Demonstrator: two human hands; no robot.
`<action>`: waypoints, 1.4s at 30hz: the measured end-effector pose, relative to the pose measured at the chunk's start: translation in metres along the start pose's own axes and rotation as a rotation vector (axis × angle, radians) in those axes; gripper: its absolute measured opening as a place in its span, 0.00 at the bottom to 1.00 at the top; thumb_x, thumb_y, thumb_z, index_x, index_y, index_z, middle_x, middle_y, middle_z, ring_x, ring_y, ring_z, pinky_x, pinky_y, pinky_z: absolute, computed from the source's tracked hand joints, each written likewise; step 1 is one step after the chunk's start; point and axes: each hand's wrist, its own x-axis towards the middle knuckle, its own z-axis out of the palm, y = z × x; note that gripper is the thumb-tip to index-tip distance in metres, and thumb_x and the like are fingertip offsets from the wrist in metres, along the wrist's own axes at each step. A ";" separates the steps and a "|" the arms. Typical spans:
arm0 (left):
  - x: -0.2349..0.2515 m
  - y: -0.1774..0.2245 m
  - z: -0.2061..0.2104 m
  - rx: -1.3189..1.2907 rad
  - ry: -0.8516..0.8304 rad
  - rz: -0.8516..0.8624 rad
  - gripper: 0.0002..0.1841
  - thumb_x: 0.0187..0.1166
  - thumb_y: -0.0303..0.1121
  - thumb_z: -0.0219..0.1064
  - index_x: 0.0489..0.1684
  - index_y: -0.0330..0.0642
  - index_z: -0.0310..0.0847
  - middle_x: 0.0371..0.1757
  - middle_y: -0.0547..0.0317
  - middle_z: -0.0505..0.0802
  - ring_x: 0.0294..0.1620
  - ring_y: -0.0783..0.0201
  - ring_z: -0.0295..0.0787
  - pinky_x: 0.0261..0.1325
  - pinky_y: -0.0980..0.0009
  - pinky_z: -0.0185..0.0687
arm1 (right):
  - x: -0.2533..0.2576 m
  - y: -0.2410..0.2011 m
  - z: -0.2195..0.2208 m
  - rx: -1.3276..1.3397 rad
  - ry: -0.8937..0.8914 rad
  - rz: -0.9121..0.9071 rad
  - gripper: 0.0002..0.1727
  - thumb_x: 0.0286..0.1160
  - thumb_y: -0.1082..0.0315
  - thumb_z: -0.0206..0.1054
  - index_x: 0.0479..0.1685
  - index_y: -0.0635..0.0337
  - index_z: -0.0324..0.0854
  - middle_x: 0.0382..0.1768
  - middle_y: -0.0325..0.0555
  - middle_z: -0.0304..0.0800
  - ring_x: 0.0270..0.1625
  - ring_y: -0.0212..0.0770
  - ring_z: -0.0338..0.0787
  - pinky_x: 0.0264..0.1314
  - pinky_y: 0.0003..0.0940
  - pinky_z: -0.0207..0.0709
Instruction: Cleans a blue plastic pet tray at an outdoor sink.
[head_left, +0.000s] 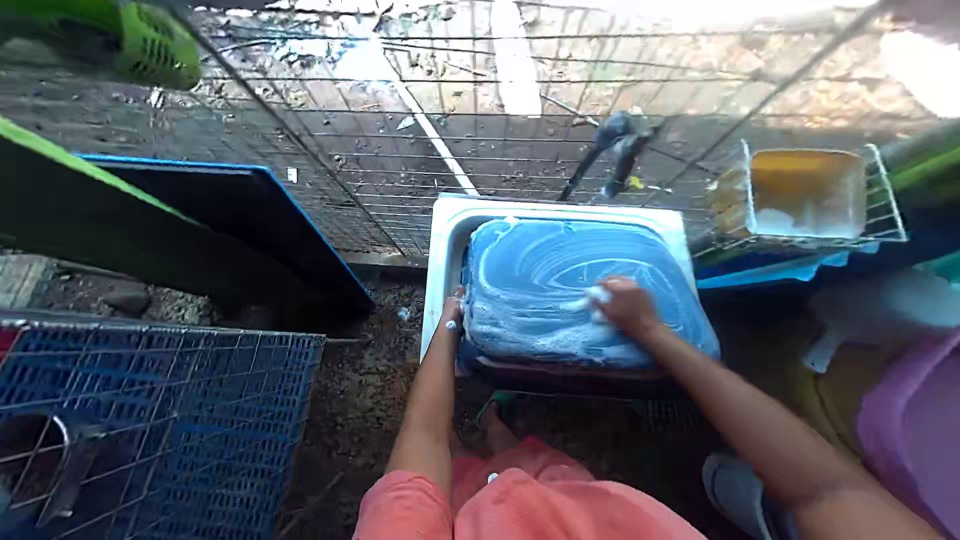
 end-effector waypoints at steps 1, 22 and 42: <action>0.000 0.002 0.000 -0.027 -0.008 -0.003 0.25 0.97 0.40 0.42 0.72 0.26 0.74 0.67 0.34 0.85 0.65 0.53 0.83 0.71 0.57 0.76 | 0.008 0.028 -0.019 -0.077 -0.018 0.154 0.24 0.82 0.54 0.65 0.61 0.68 0.86 0.63 0.72 0.87 0.70 0.72 0.84 0.69 0.74 0.73; 0.015 -0.013 -0.004 -0.146 -0.143 0.012 0.28 0.98 0.41 0.36 0.79 0.23 0.66 0.73 0.26 0.79 0.74 0.41 0.77 0.78 0.49 0.70 | 0.051 -0.225 0.042 -0.213 -0.487 -0.415 0.21 0.81 0.59 0.65 0.68 0.60 0.86 0.79 0.65 0.76 0.87 0.70 0.65 0.86 0.71 0.54; 0.019 -0.009 -0.002 -0.079 -0.028 -0.018 0.29 0.97 0.45 0.42 0.73 0.24 0.72 0.66 0.28 0.84 0.65 0.44 0.82 0.70 0.50 0.75 | -0.066 -0.150 0.082 -0.022 0.428 -0.139 0.27 0.83 0.48 0.60 0.63 0.61 0.90 0.65 0.68 0.89 0.71 0.69 0.86 0.74 0.66 0.76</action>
